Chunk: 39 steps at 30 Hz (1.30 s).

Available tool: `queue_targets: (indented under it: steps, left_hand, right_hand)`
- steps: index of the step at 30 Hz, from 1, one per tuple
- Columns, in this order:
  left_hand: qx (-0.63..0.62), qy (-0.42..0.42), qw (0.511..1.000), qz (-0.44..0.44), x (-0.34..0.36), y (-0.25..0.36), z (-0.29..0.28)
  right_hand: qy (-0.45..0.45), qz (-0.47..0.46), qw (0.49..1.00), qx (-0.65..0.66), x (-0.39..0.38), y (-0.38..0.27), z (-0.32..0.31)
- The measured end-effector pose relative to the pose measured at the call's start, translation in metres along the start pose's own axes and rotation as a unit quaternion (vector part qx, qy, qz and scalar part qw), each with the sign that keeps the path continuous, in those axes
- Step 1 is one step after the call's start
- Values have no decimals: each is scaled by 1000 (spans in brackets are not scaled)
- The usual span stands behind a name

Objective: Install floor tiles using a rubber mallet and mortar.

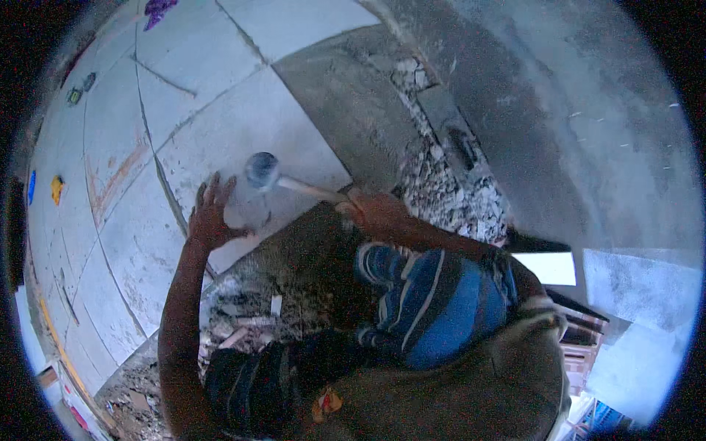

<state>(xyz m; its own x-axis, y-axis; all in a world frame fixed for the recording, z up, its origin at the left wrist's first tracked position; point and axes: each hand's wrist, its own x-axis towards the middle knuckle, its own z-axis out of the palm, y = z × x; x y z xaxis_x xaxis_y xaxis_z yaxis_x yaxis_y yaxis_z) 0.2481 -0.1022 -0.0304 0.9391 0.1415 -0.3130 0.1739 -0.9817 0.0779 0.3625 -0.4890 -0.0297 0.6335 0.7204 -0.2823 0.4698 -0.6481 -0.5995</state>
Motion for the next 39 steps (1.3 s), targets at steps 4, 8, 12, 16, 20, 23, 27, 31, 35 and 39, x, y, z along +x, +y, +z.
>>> queue_targets:
  steps: [4,8,12,16,20,23,27,31,35,39]
  left_hand:
    - [9,19,1000,17,-4,-21,7]
    - [-36,36,998,42,6,-11,9]
    - [-8,9,1000,-6,-4,-3,-4]
    - [14,7,1000,-9,-3,1,-12]
    - [14,6,1000,-17,-4,-7,-5]
    - [1,40,999,18,3,1,-7]
    - [23,-10,1000,-18,4,-2,-8]
    - [15,-20,999,-25,-9,1,-14]
    - [10,5,1000,-11,-5,-2,-6]
    - [-2,-9,1000,-14,2,8,-14]
  right_hand:
    - [56,-99,988,103,6,-49,-33]
    - [86,-128,988,10,-1,-11,-10]
    - [-25,-29,999,-3,0,-10,12]
    - [-5,-12,1000,-5,5,1,22]
    - [-19,-20,1000,-13,8,0,17]
    - [24,-68,997,23,3,1,9]
    - [-10,-32,999,13,14,-7,8]
    - [-83,46,995,-37,20,-11,2]
    - [62,-87,994,-9,33,-17,3]
    - [44,-34,998,-21,57,-4,-19]
